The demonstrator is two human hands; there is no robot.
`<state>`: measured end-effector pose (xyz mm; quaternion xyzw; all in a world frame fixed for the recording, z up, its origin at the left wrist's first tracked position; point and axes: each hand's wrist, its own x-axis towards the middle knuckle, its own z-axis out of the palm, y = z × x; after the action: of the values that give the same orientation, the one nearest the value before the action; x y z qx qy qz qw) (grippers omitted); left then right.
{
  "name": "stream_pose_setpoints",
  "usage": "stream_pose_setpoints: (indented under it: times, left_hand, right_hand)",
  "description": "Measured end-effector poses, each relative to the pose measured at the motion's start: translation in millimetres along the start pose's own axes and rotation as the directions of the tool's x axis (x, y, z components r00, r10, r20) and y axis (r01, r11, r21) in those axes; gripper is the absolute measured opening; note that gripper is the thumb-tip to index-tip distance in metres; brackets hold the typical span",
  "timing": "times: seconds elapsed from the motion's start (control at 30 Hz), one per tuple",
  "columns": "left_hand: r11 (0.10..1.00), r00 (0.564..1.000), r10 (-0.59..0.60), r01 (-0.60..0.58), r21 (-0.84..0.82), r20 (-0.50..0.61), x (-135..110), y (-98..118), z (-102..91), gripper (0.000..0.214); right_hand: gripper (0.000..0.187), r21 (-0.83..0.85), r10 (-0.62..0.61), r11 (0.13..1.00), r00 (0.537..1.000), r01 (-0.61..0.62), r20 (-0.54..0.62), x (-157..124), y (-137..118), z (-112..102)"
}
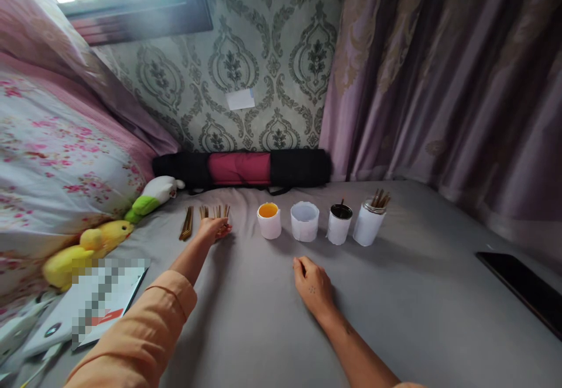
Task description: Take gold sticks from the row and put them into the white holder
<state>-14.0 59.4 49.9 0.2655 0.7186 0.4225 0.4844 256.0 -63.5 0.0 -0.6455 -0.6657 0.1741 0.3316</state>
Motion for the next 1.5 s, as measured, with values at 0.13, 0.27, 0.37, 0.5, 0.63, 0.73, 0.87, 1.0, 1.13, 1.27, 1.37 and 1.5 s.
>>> stream_pose_setpoints:
  times: [0.13, 0.27, 0.37, 0.5, 0.63, 0.73, 0.87, 1.0, 1.13, 1.27, 1.37, 1.5]
  left_hand:
    - [0.992, 0.997, -0.052, 0.057, -0.110, 0.054, -3.1, -5.2, -0.5, 0.033]
    - [0.970, 0.989, -0.085, 0.110, -0.218, 0.118, -5.7, -12.0, -1.8, 0.033]
    - [0.944, 0.980, -0.110, 0.155, -0.292, 0.165, -8.6, -16.8, -2.5, 0.034]
    - [0.901, 0.971, -0.124, 0.197, -0.386, 0.206, -14.3, -24.0, -2.5, 0.021]
    - [0.855, 0.962, -0.115, 0.223, -0.468, 0.248, -21.9, -31.9, -1.4, 0.010]
    - [0.822, 0.953, -0.096, 0.238, -0.518, 0.286, -29.0, -37.1, -0.4, 0.011]
    - [0.783, 0.940, -0.068, 0.258, -0.566, 0.334, -40.1, -43.3, 0.1, 0.010]
    - [0.753, 0.931, -0.031, 0.262, -0.604, 0.365, -52.1, -49.9, 0.1, 0.008]
    - [0.733, 0.919, 0.011, 0.261, -0.628, 0.395, -63.6, -58.2, 1.8, 0.014]
    - [0.722, 0.911, 0.068, 0.237, -0.650, 0.408, -73.6, -67.2, 5.1, 0.025]
    - [0.719, 0.903, 0.095, 0.228, -0.657, 0.418, -80.0, -72.2, 6.7, 0.029]
    - [0.719, 0.893, 0.131, 0.213, -0.661, 0.431, -87.2, -76.6, 7.1, 0.030]
  right_hand:
    - [0.037, 0.003, 0.002, 1.000, 1.000, -0.002, 0.007, -0.4, -0.1, -0.4]
    - [0.036, 0.017, -0.002, 1.000, 1.000, 0.002, 0.009, -0.8, -0.6, -1.0]
    - [0.037, 0.026, 0.001, 1.000, 1.000, -0.001, 0.012, -0.4, -0.2, -0.4]
    - [0.038, 0.027, -0.008, 1.000, 1.000, 0.008, 0.016, -0.3, -0.2, -0.3]
    - [0.036, 0.017, 0.001, 1.000, 1.000, -0.001, 0.030, -0.7, -1.2, -1.7]
    - [0.035, 0.017, -0.002, 1.000, 1.000, 0.002, 0.025, -0.9, -1.6, -2.3]
    - [0.035, 0.044, -0.006, 0.999, 1.000, 0.005, 0.027, -0.7, -1.4, -2.3]
    - [0.035, 0.057, 0.011, 0.998, 0.999, -0.013, 0.046, -0.8, -1.6, -2.8]
    - [0.035, 0.049, 0.023, 0.998, 0.998, -0.026, 0.050, -1.1, -2.4, -3.5]
    - [0.036, 0.047, 0.018, 0.999, 0.999, -0.020, 0.047, -1.0, -2.8, -3.6]
    - [0.037, 0.052, 0.015, 0.998, 0.999, -0.018, 0.050, -0.7, -3.4, -3.8]
    - [0.038, 0.058, 0.012, 0.998, 0.999, -0.015, 0.052, -0.8, -3.5, -3.8]
